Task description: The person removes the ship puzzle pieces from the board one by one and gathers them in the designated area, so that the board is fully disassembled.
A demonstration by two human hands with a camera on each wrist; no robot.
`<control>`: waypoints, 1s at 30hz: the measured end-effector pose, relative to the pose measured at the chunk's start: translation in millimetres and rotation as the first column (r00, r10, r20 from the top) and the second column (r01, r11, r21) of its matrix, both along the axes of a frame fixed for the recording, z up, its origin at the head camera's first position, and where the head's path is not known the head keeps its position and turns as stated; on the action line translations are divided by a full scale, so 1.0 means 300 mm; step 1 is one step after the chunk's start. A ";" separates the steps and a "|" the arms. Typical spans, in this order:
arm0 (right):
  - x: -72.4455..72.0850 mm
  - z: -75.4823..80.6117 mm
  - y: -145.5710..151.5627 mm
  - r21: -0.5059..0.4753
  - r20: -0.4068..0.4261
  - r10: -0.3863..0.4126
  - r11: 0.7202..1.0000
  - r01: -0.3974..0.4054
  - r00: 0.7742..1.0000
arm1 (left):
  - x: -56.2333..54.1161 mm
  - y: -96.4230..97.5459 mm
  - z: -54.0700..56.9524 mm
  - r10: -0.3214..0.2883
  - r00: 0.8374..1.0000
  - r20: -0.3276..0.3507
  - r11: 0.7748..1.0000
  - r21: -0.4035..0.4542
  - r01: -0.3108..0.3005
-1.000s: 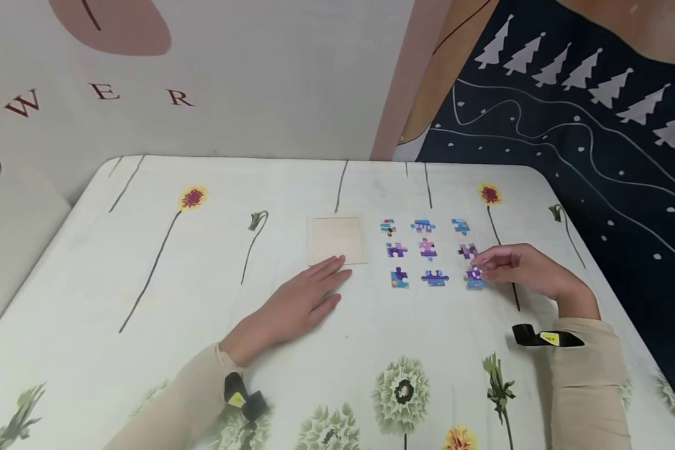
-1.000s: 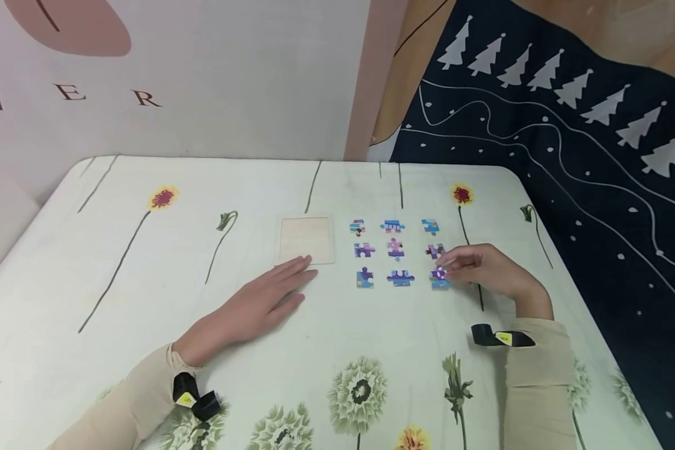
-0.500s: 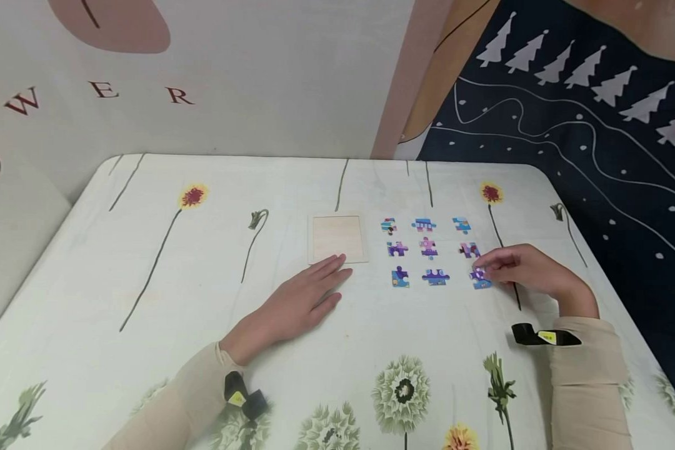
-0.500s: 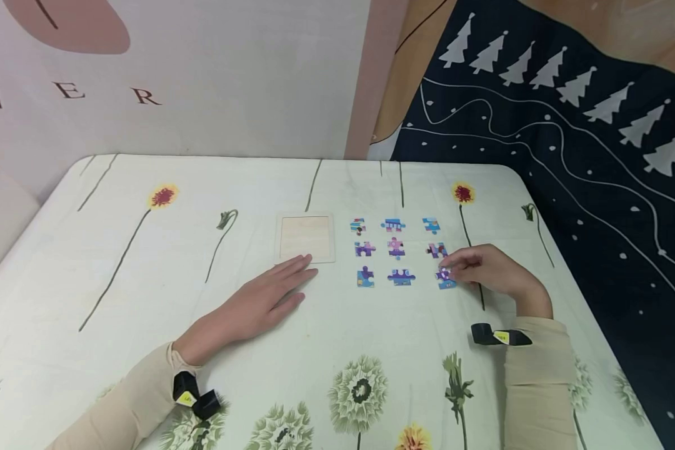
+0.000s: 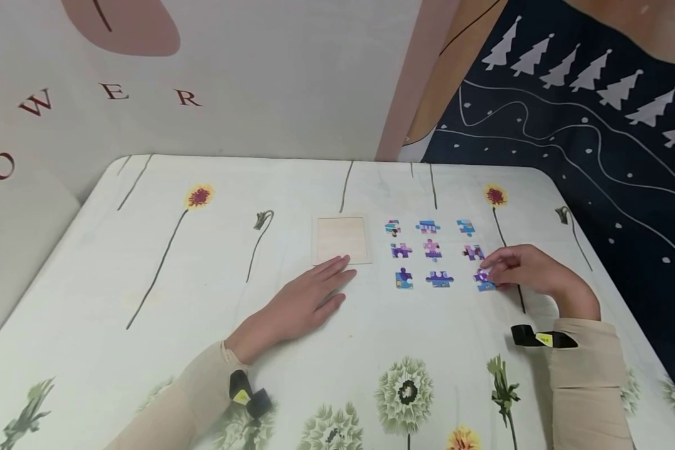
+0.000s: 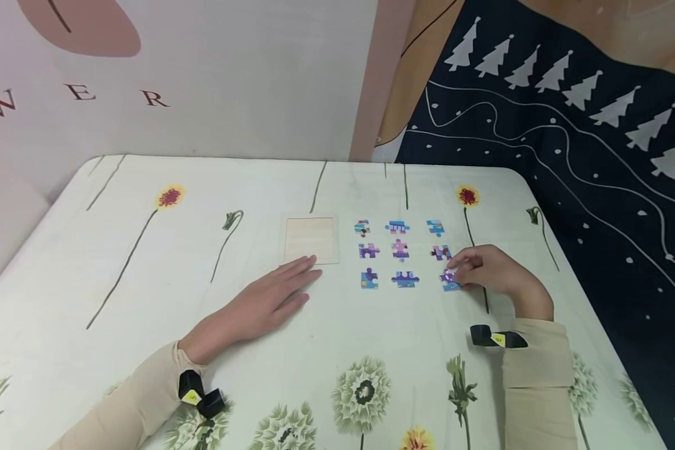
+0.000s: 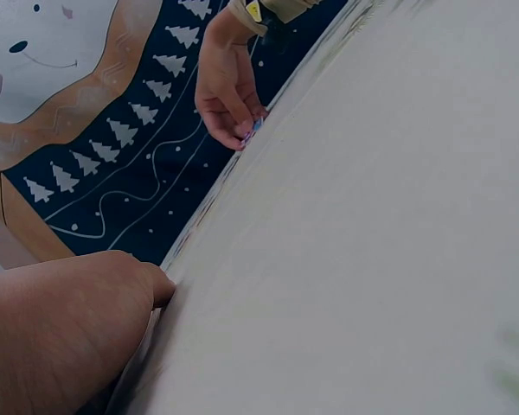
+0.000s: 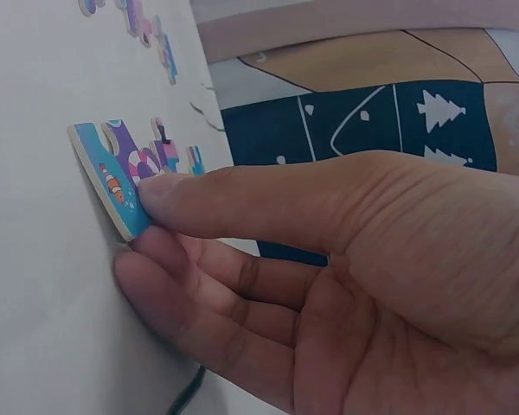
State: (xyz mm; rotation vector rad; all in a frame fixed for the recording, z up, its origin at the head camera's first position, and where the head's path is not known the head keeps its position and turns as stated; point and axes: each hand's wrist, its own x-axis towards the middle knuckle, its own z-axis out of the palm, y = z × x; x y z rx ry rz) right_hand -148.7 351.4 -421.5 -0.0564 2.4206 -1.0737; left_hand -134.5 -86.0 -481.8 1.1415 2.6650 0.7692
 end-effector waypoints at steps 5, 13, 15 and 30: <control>-0.004 0.000 -0.007 0.025 0.019 -0.027 0.999 0.026 0.999 | 0.000 0.000 0.003 -0.003 1.000 0.003 1.000 -0.001 0.003; -0.010 0.014 -0.021 0.085 0.048 -0.053 0.995 0.049 0.997 | 0.001 0.003 0.006 -0.006 1.000 -0.004 1.000 0.009 0.006; -0.012 0.017 -0.028 0.096 0.050 -0.055 0.994 0.050 0.997 | 0.001 0.003 0.007 -0.005 1.000 -0.005 1.000 0.007 0.005; -0.016 0.034 -0.057 0.160 0.094 -0.125 0.981 0.109 0.988 | 0.006 0.001 0.012 -0.007 1.000 -0.014 1.000 0.013 0.007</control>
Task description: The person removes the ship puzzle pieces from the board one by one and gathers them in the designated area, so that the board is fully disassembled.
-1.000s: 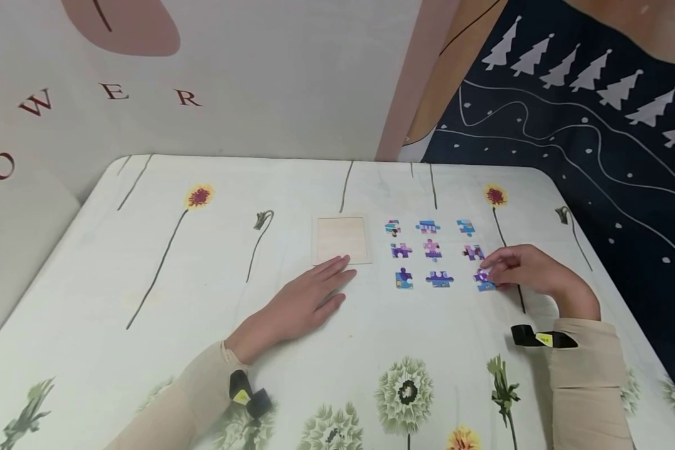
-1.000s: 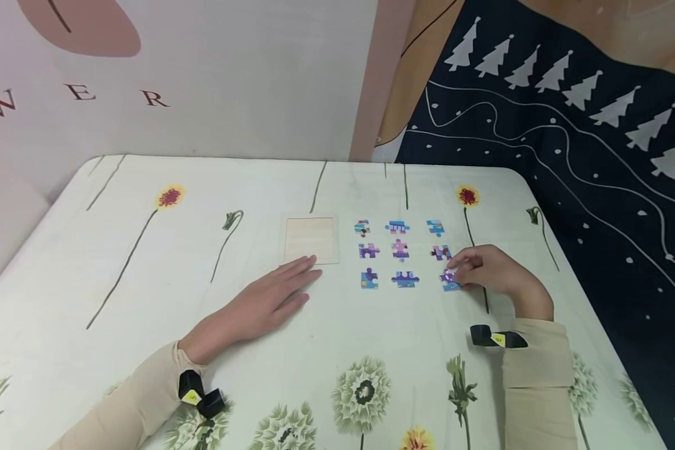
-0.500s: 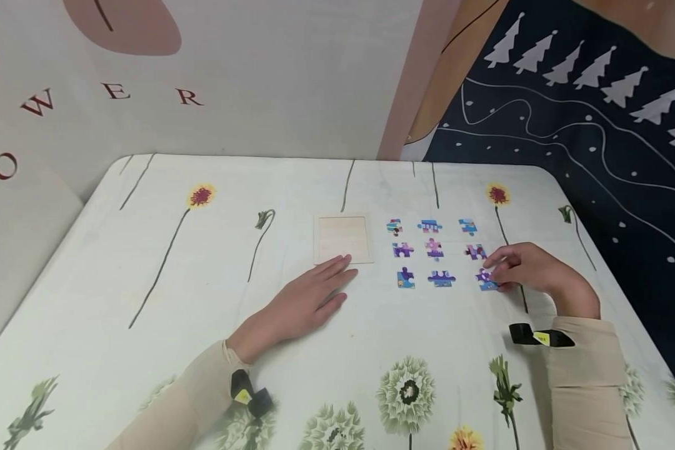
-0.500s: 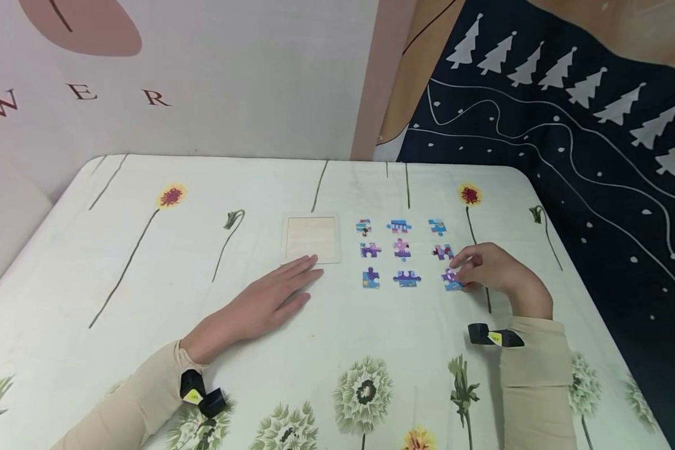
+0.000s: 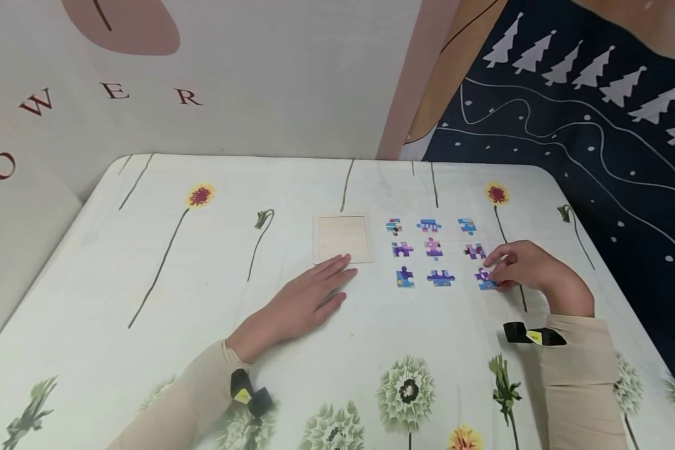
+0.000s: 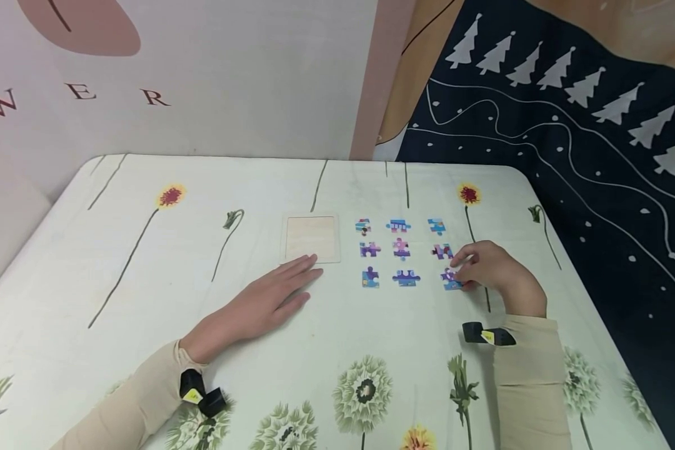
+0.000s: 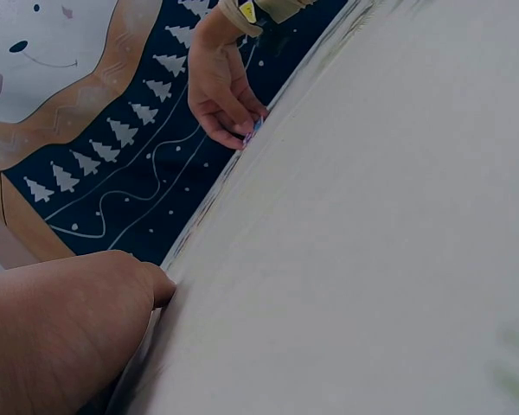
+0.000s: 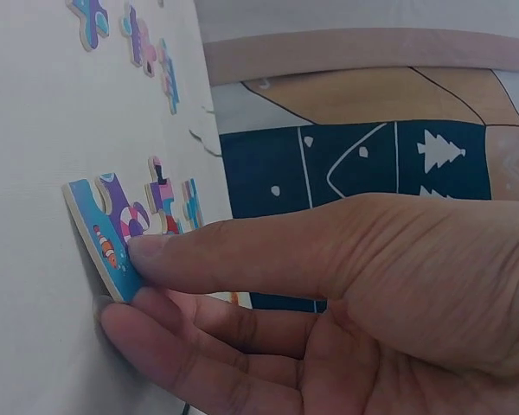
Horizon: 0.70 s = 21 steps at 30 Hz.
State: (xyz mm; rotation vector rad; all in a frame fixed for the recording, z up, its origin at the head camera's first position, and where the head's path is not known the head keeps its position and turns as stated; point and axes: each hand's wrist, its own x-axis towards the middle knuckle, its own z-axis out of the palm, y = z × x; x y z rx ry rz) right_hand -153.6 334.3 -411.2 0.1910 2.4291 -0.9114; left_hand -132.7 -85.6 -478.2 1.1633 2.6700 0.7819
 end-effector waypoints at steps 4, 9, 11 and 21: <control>0.000 0.001 -0.005 0.019 0.005 -0.013 1.000 0.013 1.000 | -0.001 0.000 0.000 0.000 1.000 0.006 1.000 -0.002 0.000; -0.002 -0.001 -0.011 0.051 0.015 -0.022 0.998 0.021 1.000 | -0.001 0.001 -0.005 0.001 1.000 0.008 1.000 0.005 -0.001; -0.001 0.000 -0.014 0.059 0.017 -0.026 0.998 0.025 1.000 | 0.000 0.000 -0.009 0.004 1.000 0.008 1.000 0.004 -0.004; 0.003 0.011 -0.031 0.097 0.012 -0.054 0.994 0.053 0.998 | -0.003 0.000 -0.008 0.004 1.000 0.005 1.000 -0.008 -0.004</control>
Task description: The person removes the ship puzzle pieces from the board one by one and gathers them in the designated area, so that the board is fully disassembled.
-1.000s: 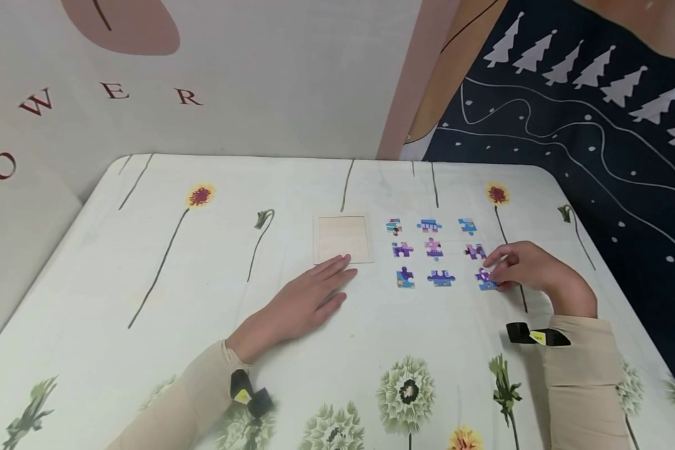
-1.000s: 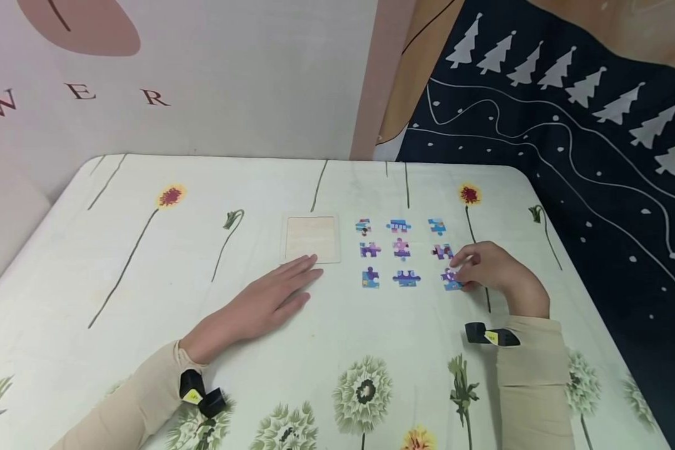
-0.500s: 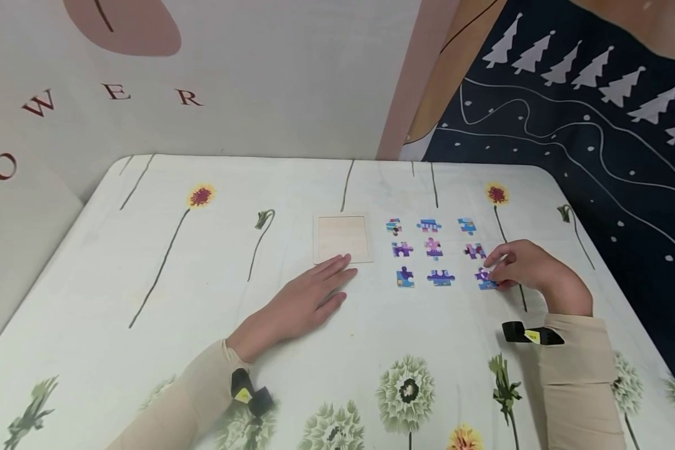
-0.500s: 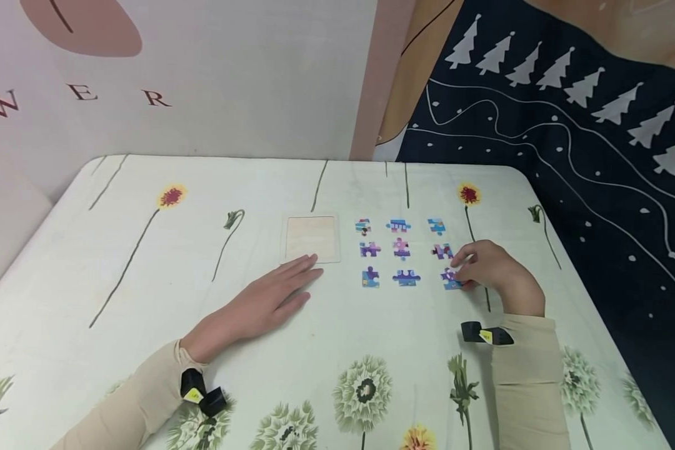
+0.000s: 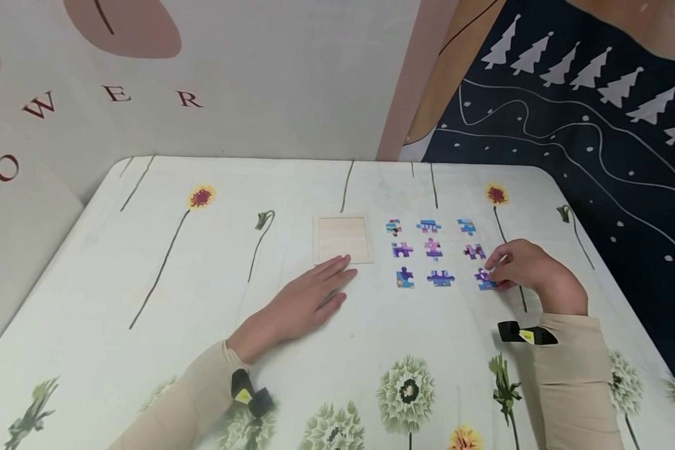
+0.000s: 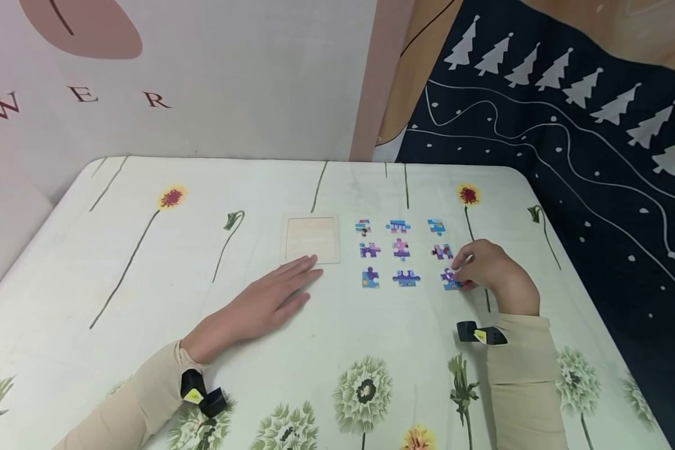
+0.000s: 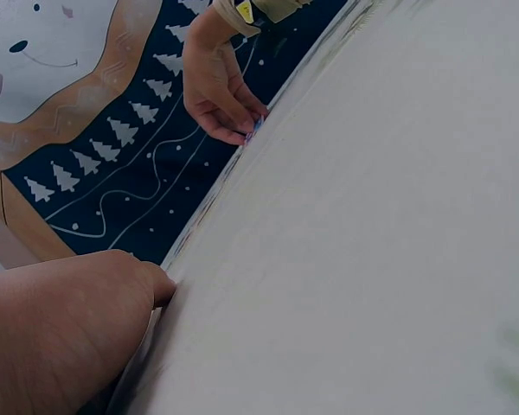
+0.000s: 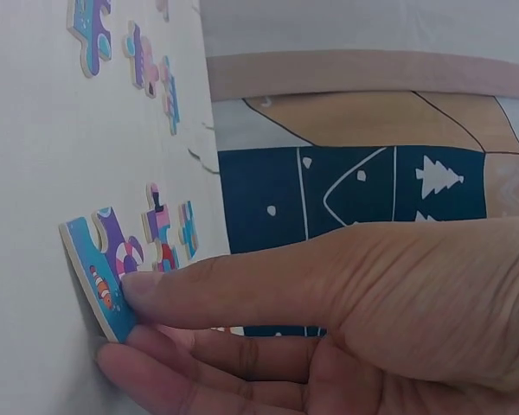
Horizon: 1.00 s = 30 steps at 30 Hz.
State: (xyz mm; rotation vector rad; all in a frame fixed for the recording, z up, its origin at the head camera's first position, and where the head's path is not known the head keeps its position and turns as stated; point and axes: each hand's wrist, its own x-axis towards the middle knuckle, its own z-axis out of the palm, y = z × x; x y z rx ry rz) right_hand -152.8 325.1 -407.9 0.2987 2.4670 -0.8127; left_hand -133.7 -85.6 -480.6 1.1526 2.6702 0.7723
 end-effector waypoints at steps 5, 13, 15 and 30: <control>0.000 0.002 -0.008 0.022 0.003 -0.013 1.000 0.013 1.000 | 0.000 0.000 0.005 -0.006 1.000 -0.014 1.000 0.013 0.006; 0.007 0.011 -0.012 0.048 0.008 0.008 0.999 -0.008 1.000 | 0.002 -0.001 0.004 -0.004 1.000 -0.007 1.000 0.006 0.004; 0.008 0.010 -0.011 0.046 0.002 0.013 0.999 -0.013 1.000 | 0.003 -0.002 0.005 -0.004 1.000 -0.007 1.000 0.008 0.004; 0.015 0.013 -0.019 0.031 -0.007 0.022 0.999 -0.021 1.000 | 0.006 -0.002 0.007 -0.008 1.000 -0.007 1.000 0.016 0.008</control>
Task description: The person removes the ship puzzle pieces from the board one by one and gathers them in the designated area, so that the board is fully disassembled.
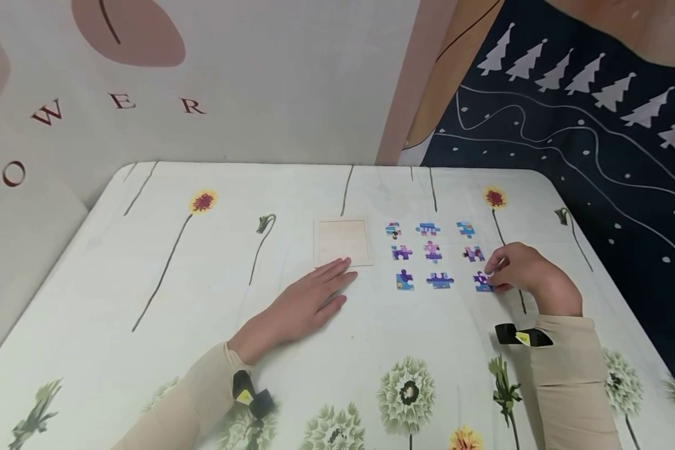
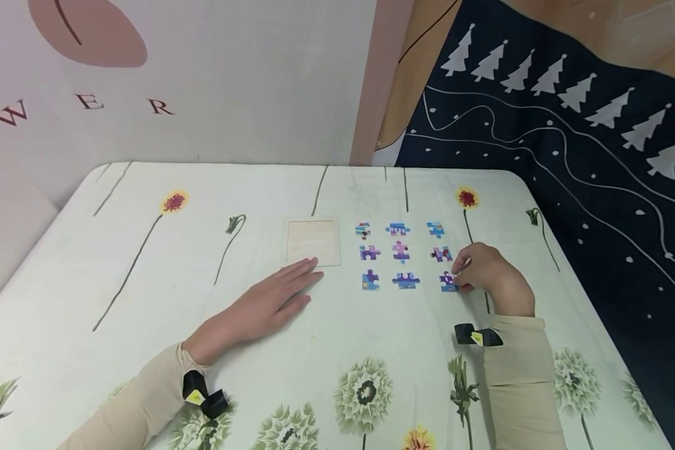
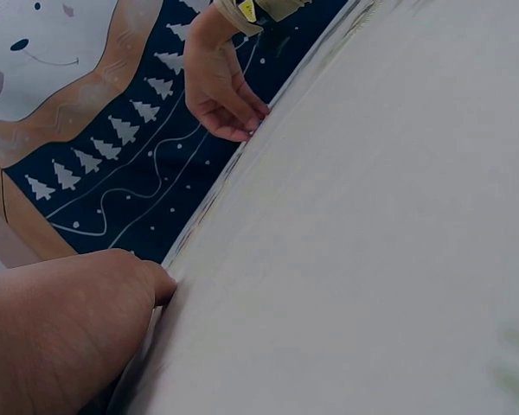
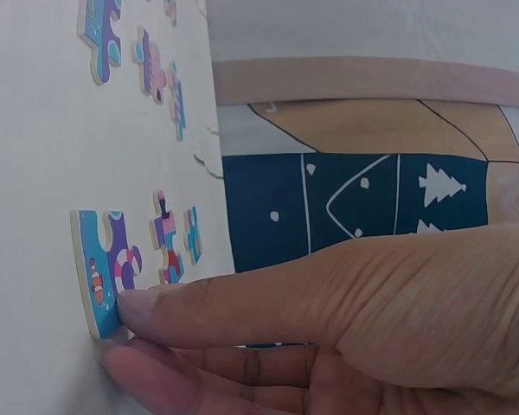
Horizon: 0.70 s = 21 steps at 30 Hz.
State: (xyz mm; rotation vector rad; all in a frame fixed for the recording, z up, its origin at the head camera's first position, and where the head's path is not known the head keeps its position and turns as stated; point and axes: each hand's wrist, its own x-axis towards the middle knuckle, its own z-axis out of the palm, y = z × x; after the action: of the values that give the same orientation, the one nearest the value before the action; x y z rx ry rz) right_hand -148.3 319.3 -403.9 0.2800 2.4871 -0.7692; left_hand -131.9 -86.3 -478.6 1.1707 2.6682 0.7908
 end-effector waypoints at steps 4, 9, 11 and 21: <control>-0.007 -0.004 -0.010 0.000 0.000 0.003 1.000 -0.003 1.000 | 0.000 -0.005 -0.006 0.009 1.000 0.002 1.000 0.001 -0.009; -0.018 -0.009 -0.018 -0.002 -0.004 0.016 1.000 -0.016 1.000 | 0.003 -0.013 -0.013 0.027 1.000 0.010 1.000 -0.007 -0.027; -0.021 -0.012 -0.020 -0.003 -0.005 0.022 1.000 -0.022 1.000 | 0.004 -0.016 -0.014 0.032 0.999 0.015 0.999 -0.008 -0.032; -0.040 -0.041 -0.030 -0.029 -0.033 0.017 0.999 -0.018 0.999 | -0.008 -0.024 -0.034 0.043 0.999 0.011 0.999 0.011 -0.043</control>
State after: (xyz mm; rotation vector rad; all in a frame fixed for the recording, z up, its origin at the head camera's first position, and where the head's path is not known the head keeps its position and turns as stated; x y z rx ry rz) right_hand -160.5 310.4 -416.3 0.2368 2.5038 -0.8084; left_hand -134.2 -93.6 -488.9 1.1111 2.6923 0.8169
